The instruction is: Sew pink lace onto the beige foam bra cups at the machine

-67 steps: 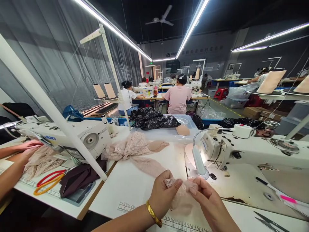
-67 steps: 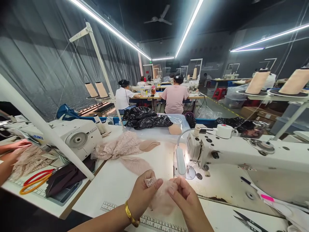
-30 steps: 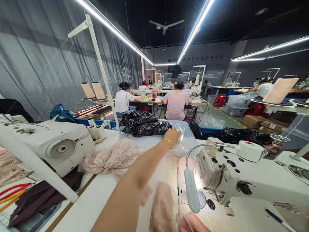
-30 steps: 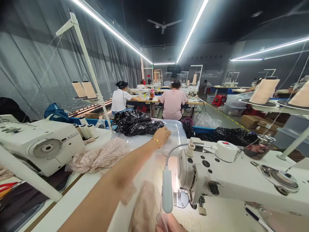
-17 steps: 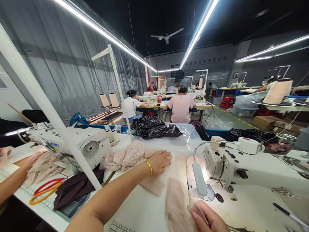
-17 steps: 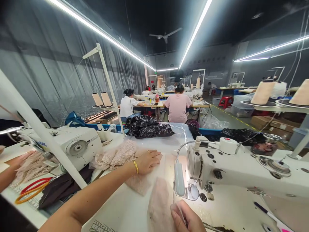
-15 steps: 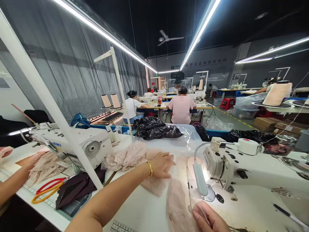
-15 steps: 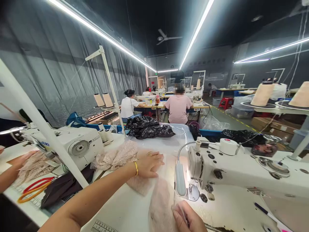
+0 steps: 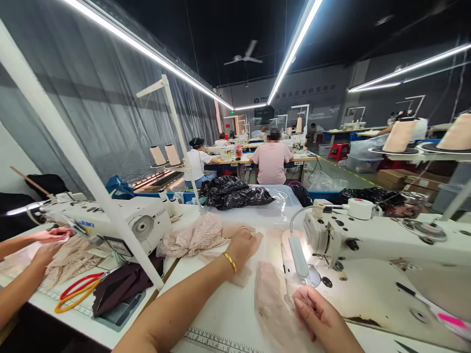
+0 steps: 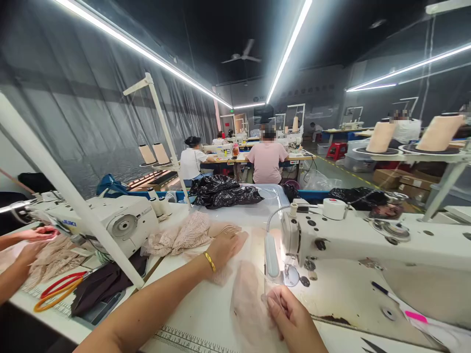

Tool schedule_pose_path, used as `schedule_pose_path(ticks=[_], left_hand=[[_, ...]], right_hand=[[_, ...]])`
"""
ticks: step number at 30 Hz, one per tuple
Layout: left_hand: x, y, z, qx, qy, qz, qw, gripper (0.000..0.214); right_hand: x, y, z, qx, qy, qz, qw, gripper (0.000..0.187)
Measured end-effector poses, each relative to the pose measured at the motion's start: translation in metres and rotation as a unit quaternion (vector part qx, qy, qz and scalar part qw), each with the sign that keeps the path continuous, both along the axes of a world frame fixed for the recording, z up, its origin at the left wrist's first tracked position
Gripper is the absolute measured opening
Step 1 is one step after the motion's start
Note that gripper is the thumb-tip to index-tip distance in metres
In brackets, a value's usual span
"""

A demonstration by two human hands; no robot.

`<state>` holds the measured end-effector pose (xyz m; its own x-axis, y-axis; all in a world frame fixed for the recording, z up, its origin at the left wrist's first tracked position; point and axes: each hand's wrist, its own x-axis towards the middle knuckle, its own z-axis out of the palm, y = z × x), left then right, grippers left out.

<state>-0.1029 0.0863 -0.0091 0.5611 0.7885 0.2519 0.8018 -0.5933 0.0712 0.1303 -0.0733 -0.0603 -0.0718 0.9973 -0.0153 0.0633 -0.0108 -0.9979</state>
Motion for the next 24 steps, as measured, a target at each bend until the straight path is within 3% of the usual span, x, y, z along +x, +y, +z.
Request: schedule_pose_path(ticks=[4,7,12,16,21,24], left_hand=[[0.007,-0.003,0.018,-0.03,-0.134,0.035,0.99,0.015],[0.013,-0.026,0.029,-0.067,-0.235,0.042,0.969,0.015],[0.03,-0.084,0.031,-0.252,-0.307,-0.031,0.917,0.013],[0.048,-0.104,0.026,-0.373,-0.349,-0.026,0.859,0.013],[0.049,-0.107,0.043,-0.336,-0.301,-0.034,0.892,0.023],[0.04,-0.115,0.057,-0.324,-0.232,-0.145,0.905,0.062]], right_hand=[[0.009,-0.008,0.019,-0.027,0.015,-0.036,0.999,0.05],[0.017,-0.011,0.022,-0.05,0.027,-0.062,0.996,0.051],[0.021,-0.014,0.02,-0.062,0.062,-0.075,0.993,0.064],[0.015,-0.015,0.019,-0.042,0.083,-0.054,0.994,0.062],[0.01,-0.02,0.025,-0.012,0.008,-0.007,1.0,0.042],[0.009,-0.029,0.043,0.078,-0.161,0.066,0.982,0.021]])
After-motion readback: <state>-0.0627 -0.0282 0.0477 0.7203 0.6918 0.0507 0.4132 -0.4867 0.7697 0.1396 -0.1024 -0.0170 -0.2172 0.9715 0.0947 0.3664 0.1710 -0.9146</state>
